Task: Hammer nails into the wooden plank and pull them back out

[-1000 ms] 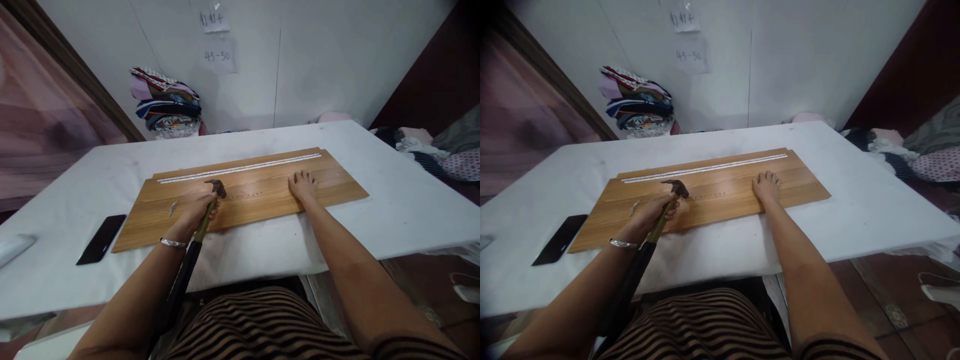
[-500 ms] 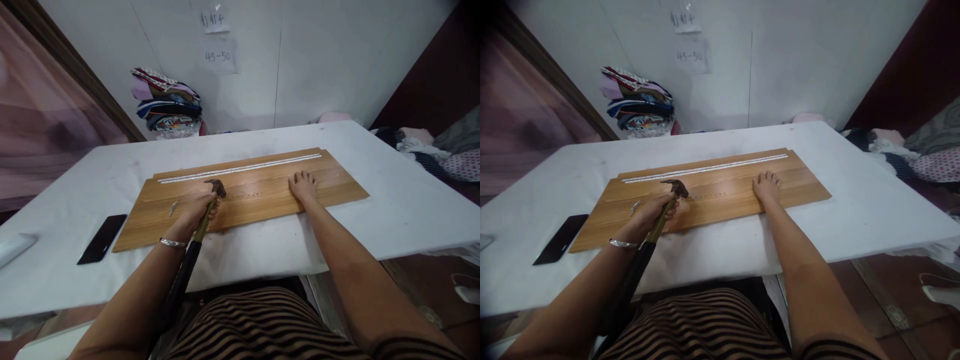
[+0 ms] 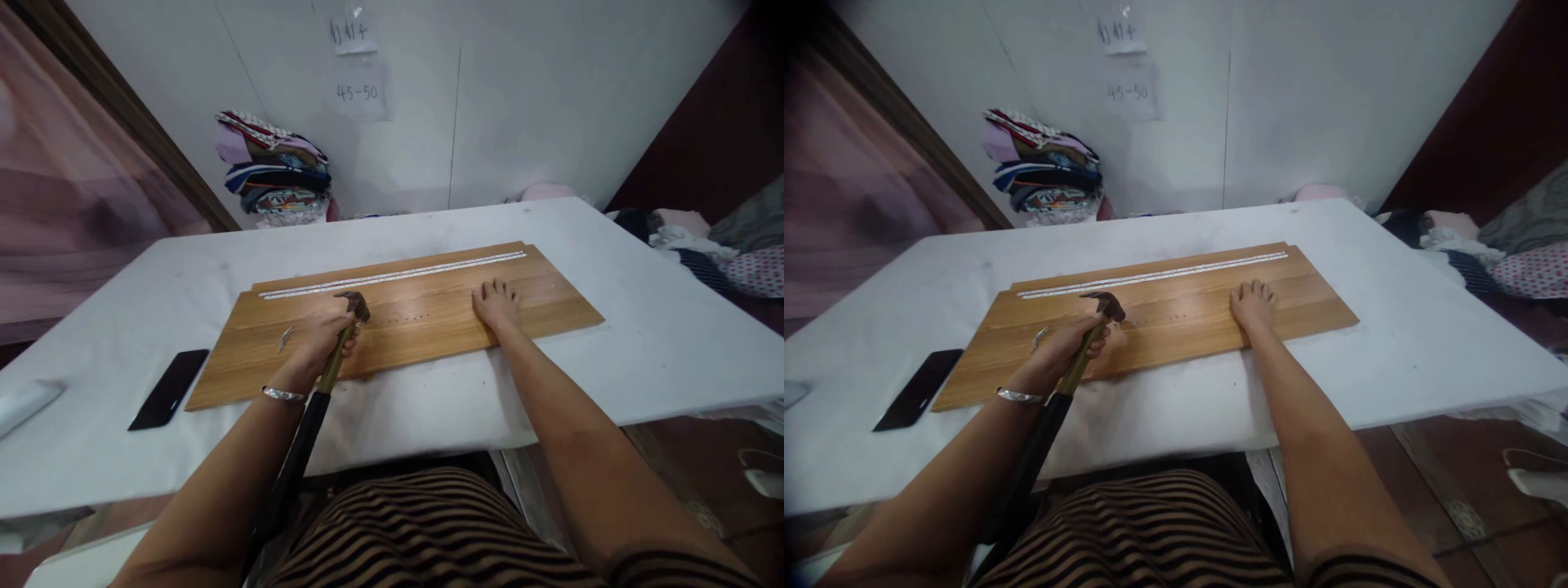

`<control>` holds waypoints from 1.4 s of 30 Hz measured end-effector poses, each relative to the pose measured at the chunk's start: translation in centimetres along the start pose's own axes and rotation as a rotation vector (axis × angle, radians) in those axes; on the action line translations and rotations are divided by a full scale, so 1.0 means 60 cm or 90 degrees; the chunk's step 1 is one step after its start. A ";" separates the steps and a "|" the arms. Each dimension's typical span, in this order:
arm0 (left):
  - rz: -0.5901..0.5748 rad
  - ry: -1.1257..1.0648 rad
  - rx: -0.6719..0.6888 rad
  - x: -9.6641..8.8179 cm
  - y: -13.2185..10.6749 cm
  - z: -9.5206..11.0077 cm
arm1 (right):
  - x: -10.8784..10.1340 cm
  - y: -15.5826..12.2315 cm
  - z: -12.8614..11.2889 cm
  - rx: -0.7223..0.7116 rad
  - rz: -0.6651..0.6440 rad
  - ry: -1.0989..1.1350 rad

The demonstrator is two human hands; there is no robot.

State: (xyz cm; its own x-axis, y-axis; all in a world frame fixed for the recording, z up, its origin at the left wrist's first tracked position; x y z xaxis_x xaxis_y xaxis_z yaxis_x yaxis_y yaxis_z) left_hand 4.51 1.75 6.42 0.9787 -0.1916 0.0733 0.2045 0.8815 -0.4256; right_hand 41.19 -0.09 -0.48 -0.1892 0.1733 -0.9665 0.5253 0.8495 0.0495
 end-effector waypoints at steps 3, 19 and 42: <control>0.006 0.008 -0.010 0.002 -0.001 -0.002 | -0.002 -0.001 -0.001 -0.001 0.002 0.002; -0.001 0.004 -0.008 0.002 0.000 -0.004 | 0.002 0.002 0.001 0.003 0.001 0.001; -0.005 0.006 -0.006 -0.002 0.004 -0.007 | 0.002 0.002 0.001 0.002 -0.002 0.003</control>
State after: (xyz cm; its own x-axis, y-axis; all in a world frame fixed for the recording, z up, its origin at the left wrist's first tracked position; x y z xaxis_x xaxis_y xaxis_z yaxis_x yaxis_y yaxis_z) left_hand 4.45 1.79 5.93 0.9769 -0.2027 0.0676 0.2118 0.8762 -0.4329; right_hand 41.25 -0.01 -0.60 -0.1942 0.1725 -0.9657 0.5267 0.8488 0.0457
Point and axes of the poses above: each hand's wrist, its own y-axis towards the middle knuckle, its own x-axis out of the palm, z = x × y, the point moved 4 cm from there along y, towards the middle knuckle, and after that the axes turned 3 degrees about x, right-handed, at the moved point
